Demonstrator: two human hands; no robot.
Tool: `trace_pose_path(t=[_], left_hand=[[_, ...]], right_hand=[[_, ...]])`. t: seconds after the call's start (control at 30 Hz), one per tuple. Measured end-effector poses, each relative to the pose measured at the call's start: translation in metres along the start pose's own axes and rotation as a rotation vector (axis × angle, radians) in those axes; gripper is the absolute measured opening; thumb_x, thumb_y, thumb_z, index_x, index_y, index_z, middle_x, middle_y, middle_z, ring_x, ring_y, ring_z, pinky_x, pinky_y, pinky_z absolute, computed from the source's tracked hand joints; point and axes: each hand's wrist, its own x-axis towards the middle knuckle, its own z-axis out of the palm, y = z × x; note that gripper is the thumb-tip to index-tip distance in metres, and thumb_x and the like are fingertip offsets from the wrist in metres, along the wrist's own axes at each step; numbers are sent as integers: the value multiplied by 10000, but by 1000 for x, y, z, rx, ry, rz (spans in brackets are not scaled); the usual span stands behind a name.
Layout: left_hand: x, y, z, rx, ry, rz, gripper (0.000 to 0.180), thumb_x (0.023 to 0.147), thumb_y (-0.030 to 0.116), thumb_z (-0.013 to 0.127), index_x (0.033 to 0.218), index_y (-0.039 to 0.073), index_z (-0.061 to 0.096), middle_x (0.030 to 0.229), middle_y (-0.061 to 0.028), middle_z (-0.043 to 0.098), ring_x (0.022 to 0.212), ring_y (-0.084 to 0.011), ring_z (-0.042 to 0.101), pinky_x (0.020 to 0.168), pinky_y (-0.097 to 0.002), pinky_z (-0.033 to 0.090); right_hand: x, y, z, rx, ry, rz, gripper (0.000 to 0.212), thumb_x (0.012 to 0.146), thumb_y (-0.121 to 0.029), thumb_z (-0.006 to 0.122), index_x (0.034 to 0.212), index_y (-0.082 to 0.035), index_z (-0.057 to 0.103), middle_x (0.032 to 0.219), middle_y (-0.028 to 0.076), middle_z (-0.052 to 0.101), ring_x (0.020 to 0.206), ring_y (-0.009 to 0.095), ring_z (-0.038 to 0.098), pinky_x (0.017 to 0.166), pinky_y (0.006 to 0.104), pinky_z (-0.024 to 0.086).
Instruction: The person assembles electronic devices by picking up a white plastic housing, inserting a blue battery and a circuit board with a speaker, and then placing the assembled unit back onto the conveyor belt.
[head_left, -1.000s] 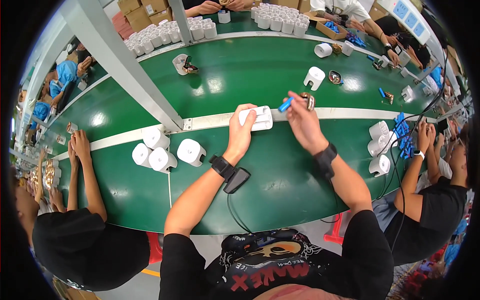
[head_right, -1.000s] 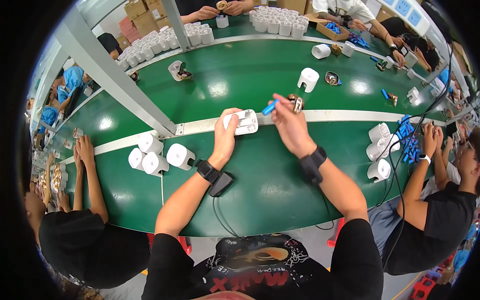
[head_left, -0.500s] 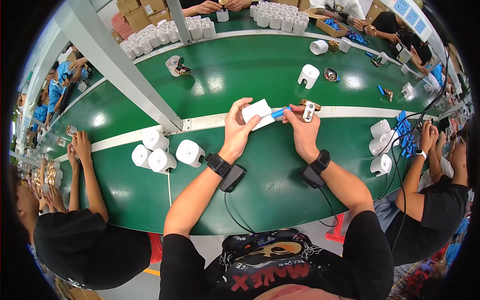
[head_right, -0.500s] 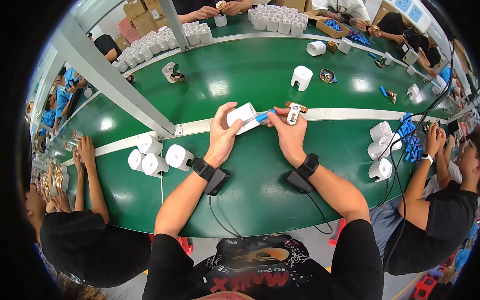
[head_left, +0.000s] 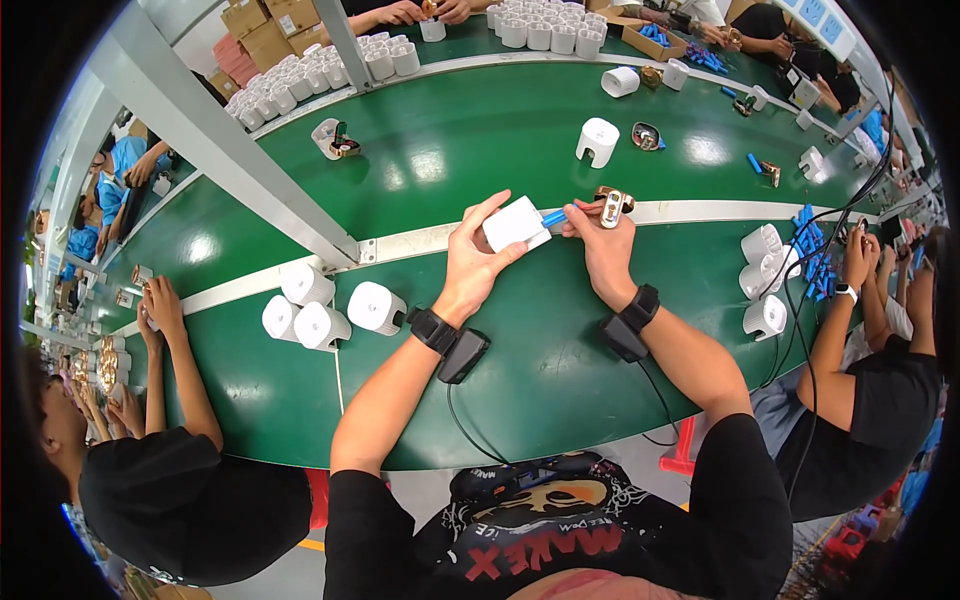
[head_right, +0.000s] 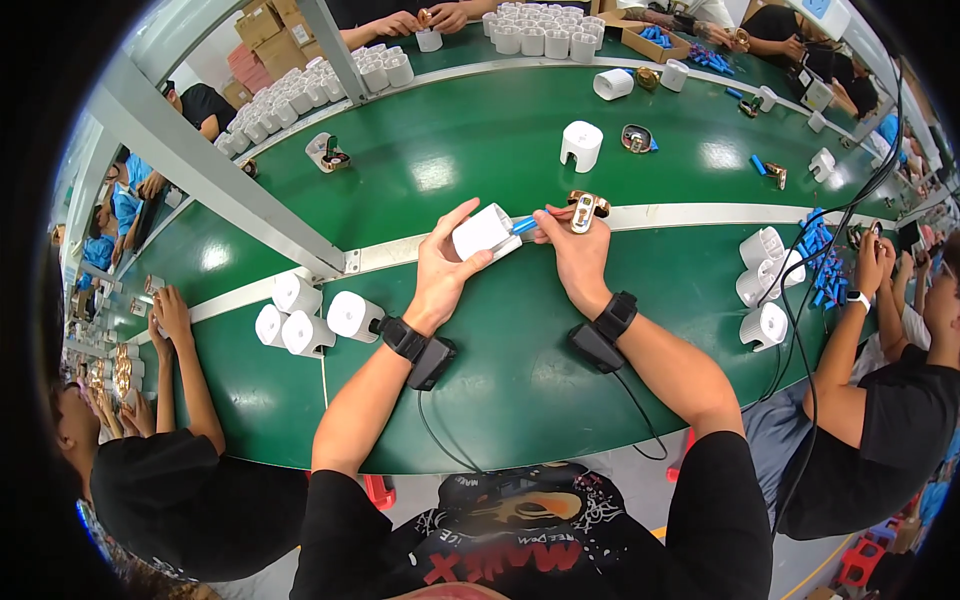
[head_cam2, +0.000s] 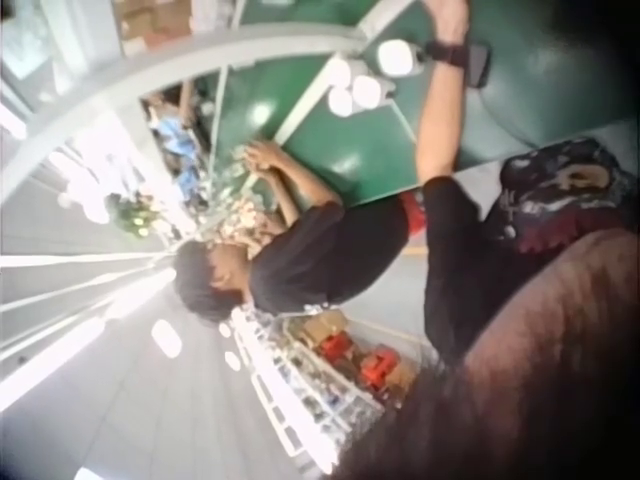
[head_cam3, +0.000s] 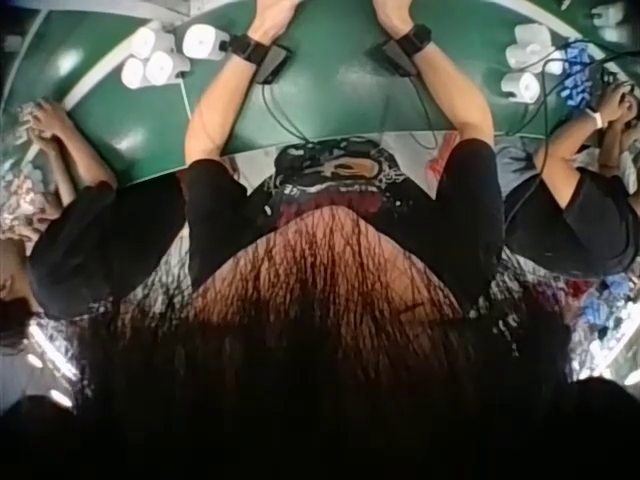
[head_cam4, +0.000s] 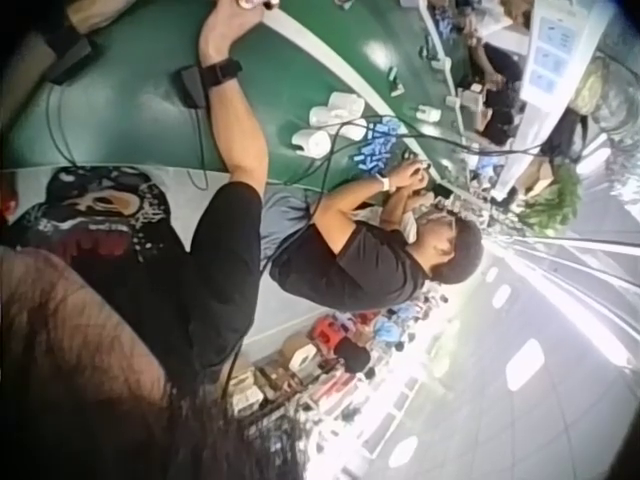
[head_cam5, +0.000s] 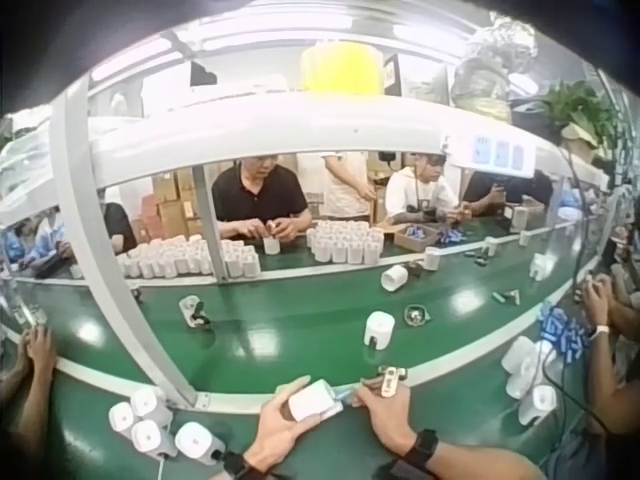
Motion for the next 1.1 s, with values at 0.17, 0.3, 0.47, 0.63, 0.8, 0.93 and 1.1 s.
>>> trace_pose_path(t=[0.17,0.3,0.47,0.63,0.8,0.93,1.1], left_hand=[[-2,2,2,58,-47,13,677,698,-38,816,1326,-1,564,1218,-61,479,1152,-193,538,1007,-325,461],[-3,0,2,104,-36,35,662,682,-42,822,1300,-4,587,1211,-61,479,1141,-191,544,1009,-325,465],[-2,-1,1,58,-4,-6,638,692,-51,807,1291,-10,591,1221,-68,509,1151,-190,558,1012,-325,469],[-2,2,1,-32,25,-101,603,723,-38,795,1289,-29,585,1222,-100,598,1115,-181,603,978,-320,495],[-2,3,-1,-5,67,-113,589,739,-34,789,1290,-41,581,1185,-128,653,1067,-174,636,937,-309,521],[-2,3,1,-35,82,-113,599,735,-41,791,1296,-36,580,1178,-120,653,1066,-172,635,932,-303,522],[1,4,5,-48,108,-98,585,742,-37,789,1290,-37,585,1173,-116,656,1057,-167,638,929,-304,523]], right_hand=[[-6,3,1,-56,-97,-25,223,889,-82,712,1016,89,646,859,114,683,694,147,654,653,269,552],[-7,2,-5,-356,-223,-1,257,939,-171,665,1036,68,662,906,101,701,771,144,669,661,281,560],[-11,6,2,-187,-242,-74,329,1006,-212,546,1146,72,636,1053,114,697,862,173,676,681,288,561],[-11,1,2,-82,-338,110,355,1023,-221,503,1191,76,601,1151,138,668,944,215,685,731,311,584],[-16,-10,7,14,-352,269,366,1017,-217,514,1209,89,578,1208,158,636,988,251,686,766,334,597],[-26,-18,10,43,-343,313,366,1010,-199,522,1220,97,568,1234,165,618,1000,267,687,774,344,601],[-22,-10,13,35,-344,274,358,1004,-179,526,1237,90,572,1266,158,605,959,272,701,771,347,601]])
